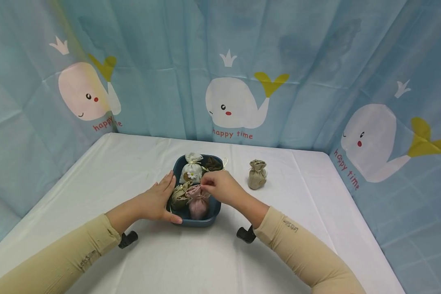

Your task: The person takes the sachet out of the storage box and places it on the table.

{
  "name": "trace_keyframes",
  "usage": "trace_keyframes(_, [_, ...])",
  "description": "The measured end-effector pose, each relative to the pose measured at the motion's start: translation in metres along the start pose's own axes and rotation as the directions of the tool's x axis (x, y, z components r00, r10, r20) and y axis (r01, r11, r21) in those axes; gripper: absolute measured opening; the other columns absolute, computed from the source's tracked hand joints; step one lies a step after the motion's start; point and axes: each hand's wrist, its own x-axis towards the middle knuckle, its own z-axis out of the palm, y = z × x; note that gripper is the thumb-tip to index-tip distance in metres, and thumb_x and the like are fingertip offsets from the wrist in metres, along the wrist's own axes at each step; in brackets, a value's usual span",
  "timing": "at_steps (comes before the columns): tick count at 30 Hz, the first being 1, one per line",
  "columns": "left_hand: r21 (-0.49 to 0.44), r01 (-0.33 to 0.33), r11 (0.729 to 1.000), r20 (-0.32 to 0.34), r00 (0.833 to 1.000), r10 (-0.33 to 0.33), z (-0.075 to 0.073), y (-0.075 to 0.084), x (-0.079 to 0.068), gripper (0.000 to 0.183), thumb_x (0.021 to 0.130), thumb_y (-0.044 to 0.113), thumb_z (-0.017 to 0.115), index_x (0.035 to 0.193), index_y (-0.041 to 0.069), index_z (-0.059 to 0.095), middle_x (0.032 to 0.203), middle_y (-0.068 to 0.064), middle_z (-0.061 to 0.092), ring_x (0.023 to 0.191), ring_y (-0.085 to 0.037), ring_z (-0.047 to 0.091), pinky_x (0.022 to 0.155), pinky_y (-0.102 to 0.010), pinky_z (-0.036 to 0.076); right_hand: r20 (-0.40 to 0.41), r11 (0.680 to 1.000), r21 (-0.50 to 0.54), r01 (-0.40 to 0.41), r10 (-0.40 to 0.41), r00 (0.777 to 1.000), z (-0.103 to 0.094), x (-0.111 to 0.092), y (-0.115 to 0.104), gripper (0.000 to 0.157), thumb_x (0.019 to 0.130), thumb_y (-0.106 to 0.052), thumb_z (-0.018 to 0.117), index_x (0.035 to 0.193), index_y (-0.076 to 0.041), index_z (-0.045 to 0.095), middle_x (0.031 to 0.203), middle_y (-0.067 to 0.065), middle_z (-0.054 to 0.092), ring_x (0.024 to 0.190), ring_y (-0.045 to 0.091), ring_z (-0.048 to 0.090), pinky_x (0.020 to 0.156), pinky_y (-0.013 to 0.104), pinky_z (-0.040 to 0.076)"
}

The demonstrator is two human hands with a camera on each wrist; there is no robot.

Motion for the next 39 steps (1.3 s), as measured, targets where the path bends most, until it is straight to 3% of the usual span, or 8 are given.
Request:
trace_keyframes(7, [-0.005, -0.019, 1.000, -0.010, 1.000, 0.019, 0.000, -0.001, 0.000, 0.138, 0.052, 0.086, 0.054, 0.145, -0.004, 0.003, 0.151, -0.020, -0.009, 0.139, -0.032, 0.000, 0.106, -0.055, 0.015, -0.040, 0.999, -0.009, -0.032, 0.031, 0.999, -0.013, 0.000, -0.006, 0.006, 0.087, -0.015, 0.064, 0.082, -0.016, 0.067, 0.076, -0.006, 0.063, 0.067, 0.006, 0.055, 0.060, 0.023, 0.047])
trace_keyframes(22, [-0.001, -0.020, 1.000, -0.008, 1.000, 0.020, -0.001, -0.001, 0.000, 0.140, 0.050, 0.088, 0.052, 0.145, -0.003, 0.005, 0.151, -0.020, -0.008, 0.139, -0.032, 0.001, 0.106, -0.055, 0.016, -0.108, 0.996, 0.076, -0.052, 0.060, 0.992, -0.035, -0.002, -0.015, 0.008, 0.088, -0.013, 0.063, 0.081, -0.013, 0.068, 0.076, -0.003, 0.065, 0.069, 0.012, 0.061, 0.063, 0.027, 0.050])
trace_keyframes(31, [-0.006, -0.015, 1.000, -0.009, 1.000, 0.015, 0.000, -0.001, 0.000, 0.140, 0.050, 0.088, 0.052, 0.145, -0.001, 0.002, 0.151, -0.018, -0.009, 0.139, -0.030, 0.000, 0.107, -0.053, 0.015, -0.177, 0.990, 0.122, -0.075, 0.096, 0.979, -0.047, -0.005, -0.012, 0.008, 0.087, -0.017, 0.064, 0.081, -0.016, 0.069, 0.077, -0.005, 0.067, 0.069, 0.013, 0.061, 0.063, 0.030, 0.049])
trace_keyframes(39, [-0.020, -0.011, 1.000, -0.017, 1.000, 0.011, -0.001, 0.000, -0.002, 0.140, 0.050, 0.086, 0.055, 0.145, -0.002, 0.003, 0.151, -0.019, -0.007, 0.139, -0.031, 0.002, 0.107, -0.054, 0.015, -0.234, 0.986, 0.133, -0.105, 0.134, 0.963, -0.062, -0.007, -0.007, 0.006, 0.086, -0.014, 0.064, 0.083, -0.011, 0.069, 0.080, 0.000, 0.068, 0.077, 0.022, 0.064, 0.069, 0.032, 0.051])
